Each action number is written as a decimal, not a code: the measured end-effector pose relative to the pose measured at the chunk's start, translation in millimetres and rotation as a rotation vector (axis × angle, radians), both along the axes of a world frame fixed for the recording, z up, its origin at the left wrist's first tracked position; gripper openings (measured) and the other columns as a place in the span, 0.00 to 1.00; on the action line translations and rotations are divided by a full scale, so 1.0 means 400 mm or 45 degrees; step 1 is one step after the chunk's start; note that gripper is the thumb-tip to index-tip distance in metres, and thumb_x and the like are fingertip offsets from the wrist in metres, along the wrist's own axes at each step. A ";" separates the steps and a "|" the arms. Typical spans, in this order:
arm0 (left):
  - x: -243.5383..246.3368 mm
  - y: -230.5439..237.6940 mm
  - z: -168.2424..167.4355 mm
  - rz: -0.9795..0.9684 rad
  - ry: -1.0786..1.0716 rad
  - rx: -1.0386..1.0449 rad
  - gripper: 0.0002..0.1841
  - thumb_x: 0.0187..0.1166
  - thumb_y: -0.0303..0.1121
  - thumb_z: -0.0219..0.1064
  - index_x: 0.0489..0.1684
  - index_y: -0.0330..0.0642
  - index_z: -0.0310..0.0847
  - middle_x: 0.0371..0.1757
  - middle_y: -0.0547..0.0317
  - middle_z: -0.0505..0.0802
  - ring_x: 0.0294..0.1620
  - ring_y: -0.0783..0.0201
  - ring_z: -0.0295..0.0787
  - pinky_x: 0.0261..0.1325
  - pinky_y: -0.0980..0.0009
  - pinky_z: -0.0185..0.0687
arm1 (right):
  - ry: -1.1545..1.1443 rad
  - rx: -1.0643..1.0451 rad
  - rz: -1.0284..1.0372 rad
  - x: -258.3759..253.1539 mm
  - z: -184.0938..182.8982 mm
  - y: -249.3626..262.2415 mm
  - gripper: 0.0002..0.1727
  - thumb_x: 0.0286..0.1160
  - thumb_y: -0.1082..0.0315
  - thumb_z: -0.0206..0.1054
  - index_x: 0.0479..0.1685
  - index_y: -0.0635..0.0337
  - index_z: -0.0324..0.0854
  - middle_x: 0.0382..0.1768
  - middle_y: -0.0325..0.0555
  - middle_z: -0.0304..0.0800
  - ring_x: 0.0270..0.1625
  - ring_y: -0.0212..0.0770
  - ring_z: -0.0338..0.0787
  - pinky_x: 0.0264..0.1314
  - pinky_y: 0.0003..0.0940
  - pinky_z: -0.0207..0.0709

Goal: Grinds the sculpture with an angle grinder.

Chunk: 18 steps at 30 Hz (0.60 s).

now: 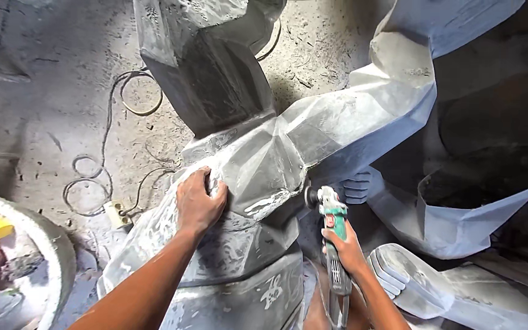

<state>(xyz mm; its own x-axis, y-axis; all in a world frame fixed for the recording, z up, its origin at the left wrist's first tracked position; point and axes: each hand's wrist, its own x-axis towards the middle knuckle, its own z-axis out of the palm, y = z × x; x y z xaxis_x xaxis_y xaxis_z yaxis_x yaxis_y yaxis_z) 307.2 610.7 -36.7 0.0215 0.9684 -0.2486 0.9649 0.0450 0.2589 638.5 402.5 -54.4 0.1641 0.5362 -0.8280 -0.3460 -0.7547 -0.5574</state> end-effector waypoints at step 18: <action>0.206 0.010 -0.040 -0.681 -0.080 0.293 0.25 0.81 0.44 0.65 0.70 0.36 0.81 0.67 0.40 0.87 0.68 0.42 0.84 0.71 0.43 0.79 | 0.839 0.282 -0.684 0.043 -0.211 -0.362 0.33 0.68 0.50 0.77 0.64 0.63 0.72 0.35 0.54 0.89 0.30 0.48 0.92 0.37 0.45 0.90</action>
